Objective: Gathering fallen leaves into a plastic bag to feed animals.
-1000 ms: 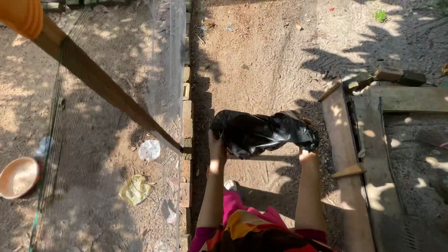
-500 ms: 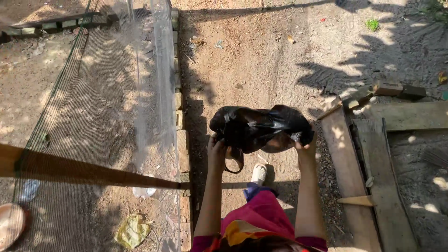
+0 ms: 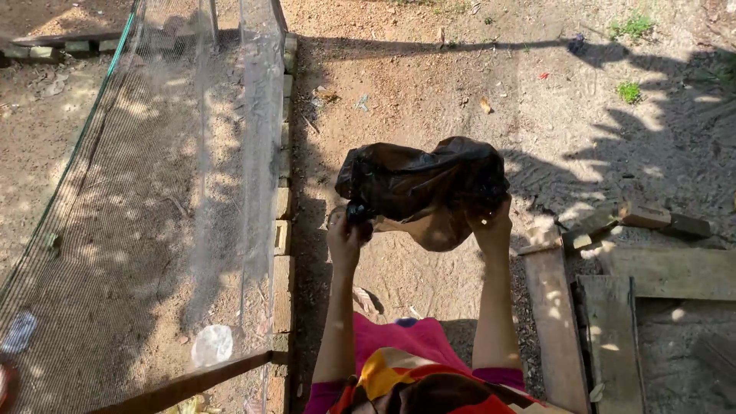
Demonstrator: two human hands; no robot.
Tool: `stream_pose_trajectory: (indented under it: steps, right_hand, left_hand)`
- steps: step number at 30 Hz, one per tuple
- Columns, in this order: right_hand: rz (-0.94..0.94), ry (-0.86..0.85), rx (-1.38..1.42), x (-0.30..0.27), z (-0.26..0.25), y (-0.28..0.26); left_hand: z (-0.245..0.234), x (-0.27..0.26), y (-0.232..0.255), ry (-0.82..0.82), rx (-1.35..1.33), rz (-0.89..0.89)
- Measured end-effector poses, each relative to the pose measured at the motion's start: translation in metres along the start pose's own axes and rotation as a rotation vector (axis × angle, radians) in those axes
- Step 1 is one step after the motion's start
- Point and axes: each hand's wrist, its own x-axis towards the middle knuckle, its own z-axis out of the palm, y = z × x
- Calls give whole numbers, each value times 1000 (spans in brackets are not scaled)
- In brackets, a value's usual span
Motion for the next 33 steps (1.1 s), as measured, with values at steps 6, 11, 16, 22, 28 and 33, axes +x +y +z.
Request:
stream_pose_trajectory:
  steps: [6, 11, 16, 22, 28, 33]
  right_hand:
    - [-213, 129, -334, 82, 34, 62]
    - [-165, 106, -279, 172, 91, 33]
    - [-148, 123, -214, 258, 158, -1]
    - [-371, 289, -553, 331, 202, 68]
    - [-40, 92, -456, 414, 217, 151]
    - [-422, 51, -838, 524, 236, 149]
  left_hand:
    - [9, 100, -30, 70, 87, 59]
    - [23, 213, -47, 18, -15, -84]
    - [7, 329, -43, -30, 28, 167]
    - [11, 432, -71, -11, 237, -218]
    - [52, 508, -118, 11, 113, -41]
    - [86, 593, -53, 38, 575, 97]
